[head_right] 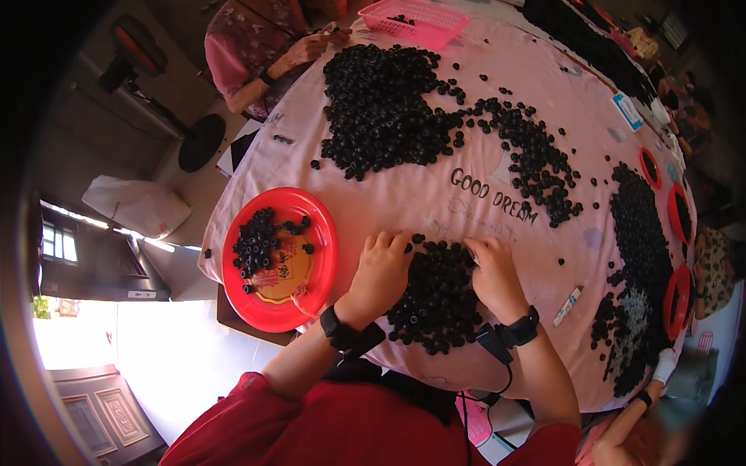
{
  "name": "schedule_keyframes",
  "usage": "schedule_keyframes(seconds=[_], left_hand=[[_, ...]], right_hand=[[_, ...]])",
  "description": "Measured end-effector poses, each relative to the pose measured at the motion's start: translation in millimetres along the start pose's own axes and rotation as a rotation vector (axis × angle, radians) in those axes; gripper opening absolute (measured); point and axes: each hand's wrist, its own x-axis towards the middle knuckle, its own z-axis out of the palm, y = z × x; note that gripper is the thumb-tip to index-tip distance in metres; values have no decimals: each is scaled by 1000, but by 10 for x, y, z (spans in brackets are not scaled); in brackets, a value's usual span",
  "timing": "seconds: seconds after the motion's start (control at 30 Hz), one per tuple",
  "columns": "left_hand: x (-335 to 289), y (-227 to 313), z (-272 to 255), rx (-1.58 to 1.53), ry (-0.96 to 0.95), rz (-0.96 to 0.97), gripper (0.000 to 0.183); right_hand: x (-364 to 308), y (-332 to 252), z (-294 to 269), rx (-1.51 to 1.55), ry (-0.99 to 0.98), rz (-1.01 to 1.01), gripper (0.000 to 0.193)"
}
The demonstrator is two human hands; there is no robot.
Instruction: The person is manually sorting small black circular components into piles on a table.
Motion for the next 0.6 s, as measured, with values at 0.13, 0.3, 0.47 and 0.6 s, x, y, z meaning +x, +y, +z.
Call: schedule_keyframes(seconds=[0.13, 0.3, 0.47, 0.6], left_hand=[[-102, 15, -19, -3, -127, -37, 34], [-169, 108, -172, -45, -129, -18, 32], [-335, 189, -285, -102, -147, -15, 32], [-427, 229, -380, -179, -123, 63, 34]], right_hand=[[-47, -170, 9, 84, -30, -31, 50], [-240, -494, -126, 73, -151, -66, 49], [-458, -765, -75, -13, -78, -155, 37], [-519, -881, -78, -42, -73, -187, 39]])
